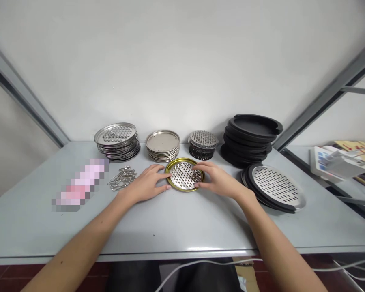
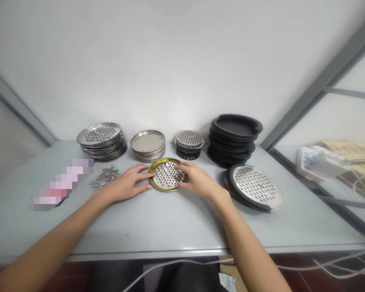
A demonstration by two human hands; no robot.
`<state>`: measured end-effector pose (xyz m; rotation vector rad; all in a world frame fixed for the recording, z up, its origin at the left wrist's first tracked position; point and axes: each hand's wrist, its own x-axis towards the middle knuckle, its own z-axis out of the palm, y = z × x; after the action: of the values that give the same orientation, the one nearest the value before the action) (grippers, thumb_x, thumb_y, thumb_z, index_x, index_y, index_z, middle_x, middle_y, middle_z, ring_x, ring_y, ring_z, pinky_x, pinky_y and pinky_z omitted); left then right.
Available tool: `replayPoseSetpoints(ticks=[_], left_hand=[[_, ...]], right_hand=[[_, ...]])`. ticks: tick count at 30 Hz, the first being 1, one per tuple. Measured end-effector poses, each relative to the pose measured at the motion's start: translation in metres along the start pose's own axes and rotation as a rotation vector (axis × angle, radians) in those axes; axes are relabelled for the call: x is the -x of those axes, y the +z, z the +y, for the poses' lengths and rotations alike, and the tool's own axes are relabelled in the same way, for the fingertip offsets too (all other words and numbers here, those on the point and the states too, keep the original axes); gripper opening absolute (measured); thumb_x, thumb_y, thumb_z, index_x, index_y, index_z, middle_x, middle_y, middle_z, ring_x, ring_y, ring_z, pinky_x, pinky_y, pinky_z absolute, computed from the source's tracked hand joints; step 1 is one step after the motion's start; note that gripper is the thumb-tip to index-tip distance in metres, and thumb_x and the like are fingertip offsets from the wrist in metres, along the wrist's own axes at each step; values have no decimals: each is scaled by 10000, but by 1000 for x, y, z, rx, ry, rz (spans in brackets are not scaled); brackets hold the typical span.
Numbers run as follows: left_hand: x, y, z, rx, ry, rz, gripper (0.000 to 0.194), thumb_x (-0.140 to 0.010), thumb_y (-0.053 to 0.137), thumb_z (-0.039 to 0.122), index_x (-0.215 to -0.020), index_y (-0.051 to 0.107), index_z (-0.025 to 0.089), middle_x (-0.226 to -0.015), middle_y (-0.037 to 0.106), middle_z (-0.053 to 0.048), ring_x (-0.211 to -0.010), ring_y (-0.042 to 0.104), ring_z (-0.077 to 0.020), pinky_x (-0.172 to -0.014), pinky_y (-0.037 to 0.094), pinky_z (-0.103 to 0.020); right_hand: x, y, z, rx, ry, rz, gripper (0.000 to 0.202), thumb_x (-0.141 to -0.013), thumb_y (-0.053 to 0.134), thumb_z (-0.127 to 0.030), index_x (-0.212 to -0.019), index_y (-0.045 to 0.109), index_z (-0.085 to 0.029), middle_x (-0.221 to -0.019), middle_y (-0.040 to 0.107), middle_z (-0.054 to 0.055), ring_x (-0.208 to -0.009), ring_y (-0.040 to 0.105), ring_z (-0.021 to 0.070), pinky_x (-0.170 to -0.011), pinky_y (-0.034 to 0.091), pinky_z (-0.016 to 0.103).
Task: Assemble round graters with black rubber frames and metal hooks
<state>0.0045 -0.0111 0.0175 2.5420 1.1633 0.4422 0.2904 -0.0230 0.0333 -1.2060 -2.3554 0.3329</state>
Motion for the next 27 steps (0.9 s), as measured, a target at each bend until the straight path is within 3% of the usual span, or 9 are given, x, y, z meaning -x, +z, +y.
replayPoseSetpoints(ticks=[9,18,22,27], left_hand=[[0,0,1,-17,-26,-22,485,-878,517,525,-1314,542,315,-1390,454,-108,-1308,386,-318,-1066,339,-518],[-1,0,-3,2,-26,11,479,-890,499,523,-1311,543,302,-1356,485,-101,-1273,433,-292,-1046,381,-473],[-3,1,-2,-32,-13,91,488,-894,496,511,-1320,531,275,-1314,516,-102,-1213,489,-273,-1028,407,-434],[-6,2,-1,-44,10,160,396,-870,547,484,-1157,615,220,-1247,557,-96,-1156,529,-256,-998,437,-402]], right_hand=[[-10,15,8,-18,69,144,158,-854,584,-228,-959,694,-185,-1066,665,104,-1019,602,241,-932,463,427],[-11,21,11,-112,12,104,86,-814,617,-197,-835,701,-196,-1002,671,70,-960,610,212,-903,465,394],[-12,25,10,-111,-18,92,94,-824,608,-196,-839,701,-192,-977,675,69,-933,617,202,-880,473,364],[-12,26,10,-101,-17,81,106,-834,599,-204,-809,702,-193,-980,676,70,-941,618,202,-890,470,367]])
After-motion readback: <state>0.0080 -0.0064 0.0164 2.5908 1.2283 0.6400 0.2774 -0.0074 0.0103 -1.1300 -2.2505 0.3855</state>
